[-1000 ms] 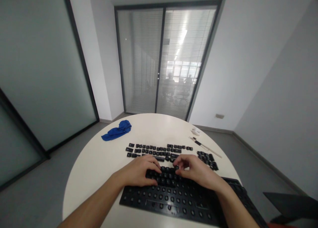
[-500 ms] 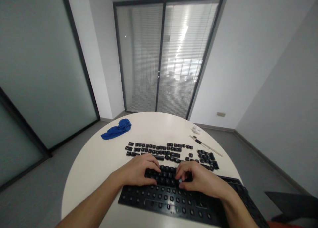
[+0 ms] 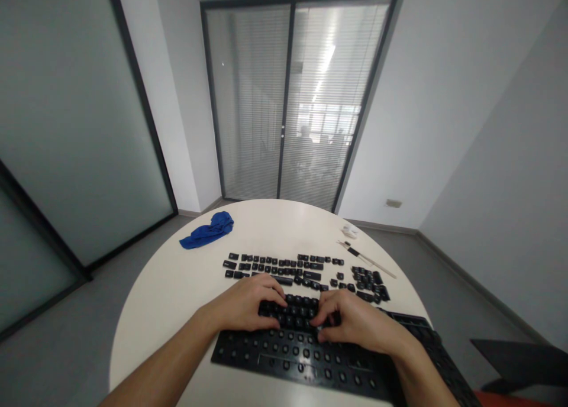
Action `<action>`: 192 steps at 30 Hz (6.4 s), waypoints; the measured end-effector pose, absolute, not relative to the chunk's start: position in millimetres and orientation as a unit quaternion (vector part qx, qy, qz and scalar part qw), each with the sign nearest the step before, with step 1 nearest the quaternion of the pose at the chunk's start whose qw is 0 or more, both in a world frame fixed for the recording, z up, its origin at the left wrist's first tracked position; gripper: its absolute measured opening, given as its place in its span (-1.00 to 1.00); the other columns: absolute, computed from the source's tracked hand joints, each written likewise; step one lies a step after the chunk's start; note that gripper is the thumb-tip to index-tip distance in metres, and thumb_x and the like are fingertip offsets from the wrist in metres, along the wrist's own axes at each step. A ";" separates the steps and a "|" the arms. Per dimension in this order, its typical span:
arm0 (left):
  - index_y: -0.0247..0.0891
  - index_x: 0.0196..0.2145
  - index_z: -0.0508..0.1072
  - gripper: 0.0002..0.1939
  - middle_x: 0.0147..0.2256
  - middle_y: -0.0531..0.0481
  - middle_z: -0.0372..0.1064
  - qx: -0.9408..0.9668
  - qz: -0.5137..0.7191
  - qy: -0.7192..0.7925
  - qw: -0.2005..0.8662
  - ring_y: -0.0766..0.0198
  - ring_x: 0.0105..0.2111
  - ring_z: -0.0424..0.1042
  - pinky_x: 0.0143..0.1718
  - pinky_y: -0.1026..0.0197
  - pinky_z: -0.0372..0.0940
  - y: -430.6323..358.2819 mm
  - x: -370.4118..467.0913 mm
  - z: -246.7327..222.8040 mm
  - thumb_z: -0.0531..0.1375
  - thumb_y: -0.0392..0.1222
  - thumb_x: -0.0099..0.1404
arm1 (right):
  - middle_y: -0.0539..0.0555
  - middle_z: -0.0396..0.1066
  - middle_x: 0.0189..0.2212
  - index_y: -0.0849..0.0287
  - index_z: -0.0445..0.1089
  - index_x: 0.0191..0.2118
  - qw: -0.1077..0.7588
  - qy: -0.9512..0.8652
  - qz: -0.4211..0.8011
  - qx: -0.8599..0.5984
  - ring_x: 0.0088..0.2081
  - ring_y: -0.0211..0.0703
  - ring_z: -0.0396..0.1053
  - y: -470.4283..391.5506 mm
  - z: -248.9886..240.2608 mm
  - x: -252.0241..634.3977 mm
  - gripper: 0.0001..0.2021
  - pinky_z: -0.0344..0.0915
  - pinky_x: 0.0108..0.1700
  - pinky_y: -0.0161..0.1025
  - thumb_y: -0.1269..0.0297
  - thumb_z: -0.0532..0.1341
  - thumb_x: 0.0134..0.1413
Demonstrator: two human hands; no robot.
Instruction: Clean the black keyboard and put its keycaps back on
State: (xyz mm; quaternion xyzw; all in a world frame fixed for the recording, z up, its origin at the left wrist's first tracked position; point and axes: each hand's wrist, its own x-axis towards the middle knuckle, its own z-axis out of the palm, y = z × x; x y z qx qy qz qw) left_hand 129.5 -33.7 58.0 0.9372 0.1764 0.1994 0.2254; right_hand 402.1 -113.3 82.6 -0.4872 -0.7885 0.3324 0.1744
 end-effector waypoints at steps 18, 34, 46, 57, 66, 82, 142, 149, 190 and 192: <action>-0.13 -0.11 0.57 -0.65 -0.07 -0.05 0.48 0.938 0.200 0.176 0.221 0.09 -0.06 0.41 0.00 0.02 0.31 -34.3 129.4 57.7 0.43 -0.16 0.11 | -0.01 0.44 -0.42 0.14 0.56 -0.35 0.157 -0.768 0.305 -0.541 -0.39 -0.21 0.35 -115.3 81.0 404.3 -0.89 0.18 -0.39 -0.34 0.34 0.38 -0.10; -0.12 -0.11 0.57 -0.65 -0.07 -0.05 0.48 0.938 0.197 0.175 0.225 0.09 -0.05 0.42 0.01 0.02 0.31 -35.6 129.8 61.7 0.42 -0.16 0.11 | 0.01 0.45 -0.42 0.17 0.55 -0.34 0.170 -0.763 0.291 -0.552 -0.39 -0.19 0.37 -112.9 79.6 406.7 -0.88 0.24 -0.36 -0.31 0.31 0.36 -0.07; -0.12 -0.11 0.57 -0.65 -0.07 -0.04 0.48 0.939 0.198 0.173 0.221 0.09 -0.05 0.40 0.01 0.02 0.31 -34.3 129.4 58.2 0.42 -0.15 0.12 | 0.02 0.52 -0.38 0.12 0.60 -0.32 0.171 -0.767 0.321 -0.528 -0.37 -0.17 0.41 -112.8 77.3 405.2 -0.86 0.27 -0.34 -0.31 0.30 0.41 -0.10; -0.14 -0.11 0.56 -0.65 -0.07 -0.03 0.48 0.941 0.197 0.170 0.218 0.11 -0.05 0.41 0.02 0.04 0.30 -34.8 128.7 60.6 0.43 -0.17 0.11 | 0.00 0.51 -0.37 0.08 0.62 -0.37 0.180 -0.790 0.306 -0.500 -0.26 -0.16 0.44 -114.3 84.6 399.4 -0.94 0.28 -0.20 -0.29 0.35 0.40 -0.04; -0.14 -0.11 0.57 -0.64 -0.07 -0.04 0.48 0.942 0.195 0.173 0.213 0.10 -0.06 0.42 0.01 0.03 0.32 -36.5 129.9 60.6 0.43 -0.17 0.10 | -0.01 0.53 -0.42 0.07 0.63 -0.33 0.160 -0.765 0.299 -0.547 -0.37 -0.17 0.43 -110.8 78.4 403.7 -0.91 0.26 -0.31 -0.29 0.23 0.39 0.00; -0.11 -0.10 0.57 -0.66 -0.06 -0.02 0.47 0.940 0.195 0.176 0.218 0.11 -0.04 0.40 0.01 0.05 0.30 -35.4 129.3 59.5 0.41 -0.17 0.13 | -0.01 0.53 -0.49 0.15 0.61 -0.42 0.150 -0.725 0.336 -0.583 -0.45 -0.20 0.38 -109.9 76.9 400.4 -0.87 0.13 -0.42 -0.32 0.21 0.40 -0.12; -0.13 -0.19 0.58 -0.75 -0.17 -0.05 0.55 0.915 0.136 0.375 0.055 0.06 -0.14 0.48 -0.12 0.15 0.29 20.5 187.3 91.7 0.12 -0.08 0.38 | -0.07 0.43 -0.41 0.06 0.47 -0.14 0.147 -0.863 0.174 -0.451 -0.40 -0.23 0.32 -99.4 71.5 345.7 -0.59 0.05 -0.36 -0.35 0.01 0.45 -0.11; -0.13 -0.10 0.57 -0.73 -0.07 -0.11 0.54 0.909 0.113 0.399 0.049 0.01 -0.02 0.46 -0.04 0.09 0.29 49.2 236.9 73.4 0.13 -0.08 0.36 | -0.08 0.45 -0.42 0.06 0.50 -0.13 0.139 -0.862 0.204 -0.443 -0.39 -0.24 0.36 -97.3 67.1 354.2 -0.67 0.11 -0.34 -0.37 0.05 0.40 -0.01; -0.10 -0.22 0.63 -0.81 -0.34 0.05 0.53 0.935 0.103 0.222 0.258 0.25 -0.32 0.48 -0.24 0.27 0.28 -45.8 154.0 79.7 0.31 -0.29 0.19 | -0.05 0.42 -0.52 0.12 0.40 -0.30 0.276 -0.734 0.168 -0.598 -0.46 -0.24 0.34 -92.1 68.8 363.9 -0.91 0.08 -0.39 -0.36 0.39 0.15 0.12; -0.10 -0.26 0.65 -0.86 -0.35 0.05 0.52 0.941 0.096 0.219 0.238 0.24 -0.31 0.47 -0.25 0.27 0.27 -45.6 154.2 77.4 0.32 -0.25 0.20 | -0.06 0.41 -0.53 0.12 0.41 -0.30 0.280 -0.733 0.171 -0.596 -0.46 -0.24 0.34 -92.2 68.2 363.5 -0.91 0.08 -0.39 -0.36 0.39 0.15 0.11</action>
